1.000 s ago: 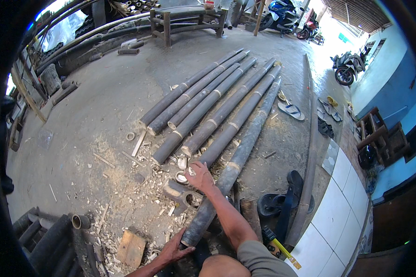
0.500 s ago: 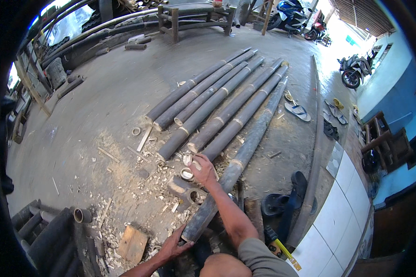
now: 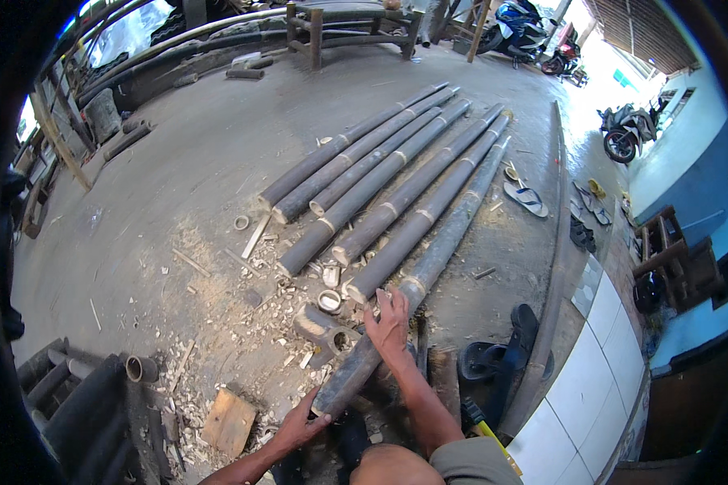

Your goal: The person assembles a bamboo structure by arranging long bamboo poles into a ladder-like frame. They measure the pieces with a tape measure and use a wooden mallet to fit smaller bamboo rings into the joints of the frame.

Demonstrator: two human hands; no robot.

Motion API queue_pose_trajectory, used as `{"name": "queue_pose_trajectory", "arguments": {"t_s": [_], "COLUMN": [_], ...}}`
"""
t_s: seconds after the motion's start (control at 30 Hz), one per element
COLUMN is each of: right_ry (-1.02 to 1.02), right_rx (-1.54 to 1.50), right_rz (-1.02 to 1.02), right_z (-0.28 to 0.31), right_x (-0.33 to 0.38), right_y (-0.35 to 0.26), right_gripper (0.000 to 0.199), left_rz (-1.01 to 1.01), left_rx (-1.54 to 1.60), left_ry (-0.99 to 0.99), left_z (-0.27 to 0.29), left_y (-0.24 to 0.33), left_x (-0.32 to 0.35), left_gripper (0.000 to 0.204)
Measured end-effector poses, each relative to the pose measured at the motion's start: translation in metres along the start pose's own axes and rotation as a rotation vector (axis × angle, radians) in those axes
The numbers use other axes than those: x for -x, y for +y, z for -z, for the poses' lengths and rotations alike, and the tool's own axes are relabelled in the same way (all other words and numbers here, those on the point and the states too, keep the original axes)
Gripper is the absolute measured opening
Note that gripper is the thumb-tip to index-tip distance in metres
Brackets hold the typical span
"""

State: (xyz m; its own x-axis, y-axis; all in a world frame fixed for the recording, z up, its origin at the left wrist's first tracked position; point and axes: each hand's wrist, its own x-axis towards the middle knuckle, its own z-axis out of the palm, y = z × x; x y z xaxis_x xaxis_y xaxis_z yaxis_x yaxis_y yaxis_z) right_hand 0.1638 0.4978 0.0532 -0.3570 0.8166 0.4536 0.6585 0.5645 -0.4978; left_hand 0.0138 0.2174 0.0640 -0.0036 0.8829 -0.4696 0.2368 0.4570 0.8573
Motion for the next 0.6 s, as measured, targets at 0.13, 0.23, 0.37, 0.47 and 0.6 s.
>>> {"name": "queue_pose_trajectory", "arguments": {"t_s": [0.13,0.23,0.37,0.47,0.6], "right_ry": [-0.005,0.032,0.034,0.029,0.038], "right_rx": [0.059,0.074,0.035,0.01,-0.027], "right_rz": [-0.088,-0.124,-0.159,-0.161,-0.146], "right_z": [0.001,-0.005,-0.011,-0.012,-0.01], "right_x": [0.015,0.016,0.014,0.014,0.017], "right_y": [0.008,0.011,0.012,0.009,0.007], "right_gripper": [0.051,0.053,0.056,0.059,0.061], "left_rz": [-0.016,0.056,0.038,0.045,-0.1], "left_rx": [-0.021,-0.013,0.009,0.023,-0.031], "left_ry": [-0.001,-0.003,0.035,0.102,0.29], "left_z": [-0.001,0.0,0.003,0.005,0.011], "left_y": [0.004,0.01,0.016,0.017,0.011], "left_x": [0.0,0.0,0.001,0.004,0.001], "left_gripper": [0.101,0.102,0.096,0.09,0.084]}}
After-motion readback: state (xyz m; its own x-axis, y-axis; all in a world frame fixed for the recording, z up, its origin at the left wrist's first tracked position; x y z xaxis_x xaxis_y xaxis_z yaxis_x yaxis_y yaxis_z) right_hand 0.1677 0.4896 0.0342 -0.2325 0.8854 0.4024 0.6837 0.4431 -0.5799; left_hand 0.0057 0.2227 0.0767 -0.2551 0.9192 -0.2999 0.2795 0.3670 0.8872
